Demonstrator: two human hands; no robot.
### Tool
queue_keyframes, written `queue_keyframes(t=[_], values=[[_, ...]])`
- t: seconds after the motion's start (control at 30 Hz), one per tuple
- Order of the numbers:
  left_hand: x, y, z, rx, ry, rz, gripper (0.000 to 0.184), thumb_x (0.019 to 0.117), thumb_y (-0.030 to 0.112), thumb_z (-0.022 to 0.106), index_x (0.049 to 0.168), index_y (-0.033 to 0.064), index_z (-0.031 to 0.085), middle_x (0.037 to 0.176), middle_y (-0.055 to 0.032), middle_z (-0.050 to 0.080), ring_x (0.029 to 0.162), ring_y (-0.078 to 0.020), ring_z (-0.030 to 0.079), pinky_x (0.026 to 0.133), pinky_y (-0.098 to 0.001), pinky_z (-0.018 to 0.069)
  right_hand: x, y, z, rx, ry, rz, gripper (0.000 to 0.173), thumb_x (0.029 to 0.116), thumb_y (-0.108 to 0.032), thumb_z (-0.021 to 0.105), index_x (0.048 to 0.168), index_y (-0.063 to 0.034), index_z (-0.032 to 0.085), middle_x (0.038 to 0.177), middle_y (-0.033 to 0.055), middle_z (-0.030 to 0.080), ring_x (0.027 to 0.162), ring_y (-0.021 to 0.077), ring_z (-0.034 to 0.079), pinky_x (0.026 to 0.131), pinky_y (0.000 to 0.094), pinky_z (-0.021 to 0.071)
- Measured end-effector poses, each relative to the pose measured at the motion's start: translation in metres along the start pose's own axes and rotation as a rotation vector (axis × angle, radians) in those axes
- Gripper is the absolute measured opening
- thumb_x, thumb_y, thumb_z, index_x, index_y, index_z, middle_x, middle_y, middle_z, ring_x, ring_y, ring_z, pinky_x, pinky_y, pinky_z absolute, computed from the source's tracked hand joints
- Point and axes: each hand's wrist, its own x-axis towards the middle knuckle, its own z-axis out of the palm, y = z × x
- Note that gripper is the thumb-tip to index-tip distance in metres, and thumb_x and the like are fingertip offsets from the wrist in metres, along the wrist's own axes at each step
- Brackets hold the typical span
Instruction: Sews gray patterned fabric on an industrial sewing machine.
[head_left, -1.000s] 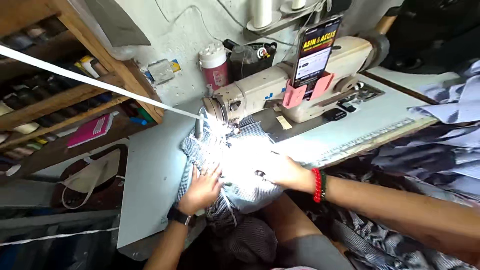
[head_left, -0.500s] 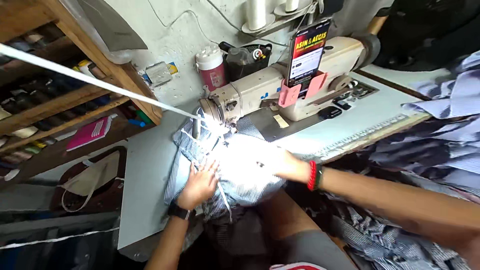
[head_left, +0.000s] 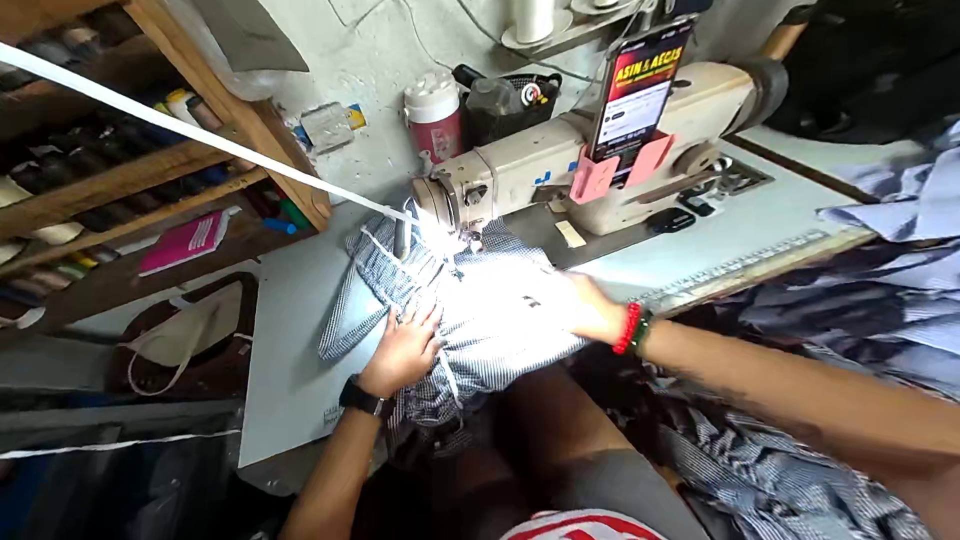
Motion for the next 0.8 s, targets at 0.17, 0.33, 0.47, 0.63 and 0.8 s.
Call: queue_keyframes(t=[0.17,0.33,0.47,0.63,0.8], values=[[-0.002,0.0,0.0,-0.065,0.008,0.049,0.058,0.1067,0.034,0.042,0.161,0.0153,0.036,0.168,-0.0057,0.031,0.158,-0.028,0.02,0.122,-0.0697,0.0016,-0.004,-0.002,0.01,-0.016,0.181,-0.192,0.021,0.0894,-0.015,0.063,0.105,-0.0069,0.074,0.103,0.0187,0.072,0.097,0.039,0.071,0.074,0.0571,0.0575],[-0.003,0.005,-0.001,-0.022,-0.002,0.059,0.056,0.1073,0.032,0.04,0.161,0.0184,0.035,0.17,-0.0003,0.025,0.159,-0.0239,0.015,0.123,-0.069,0.0,-0.001,0.002,0.012,-0.029,0.226,-0.177,0.021,0.0884,-0.014,0.063,0.104,-0.0076,0.075,0.106,0.0191,0.073,0.099,0.0391,0.071,0.074,0.0569,0.0585],[0.0,-0.002,0.004,0.011,0.029,0.006,0.053,0.1085,0.032,0.036,0.161,0.0216,0.036,0.169,0.0016,0.028,0.159,-0.0266,0.014,0.122,-0.0704,0.0014,0.004,0.003,0.003,-0.021,-0.01,0.031,0.032,0.0997,-0.017,0.061,0.129,-0.009,0.07,0.136,0.0205,0.064,0.124,0.0424,0.062,0.094,0.0619,0.0531],[0.002,-0.007,0.002,-0.015,0.043,0.002,0.055,0.1085,0.036,0.036,0.161,0.0224,0.035,0.168,-0.0006,0.032,0.158,-0.0272,0.018,0.123,-0.0698,0.0043,0.004,0.003,0.003,-0.001,0.049,-0.027,0.025,0.0956,-0.015,0.063,0.115,-0.0041,0.073,0.117,0.0237,0.07,0.109,0.0437,0.067,0.084,0.0614,0.055],[-0.002,0.002,-0.002,-0.011,0.011,0.058,0.055,0.1078,0.032,0.035,0.161,0.0193,0.035,0.17,0.0001,0.026,0.159,-0.0238,0.016,0.122,-0.0692,0.0012,0.001,0.001,0.013,-0.045,0.226,-0.164,0.022,0.0904,-0.015,0.063,0.107,-0.007,0.075,0.102,0.0183,0.073,0.096,0.0377,0.072,0.075,0.0553,0.0586]])
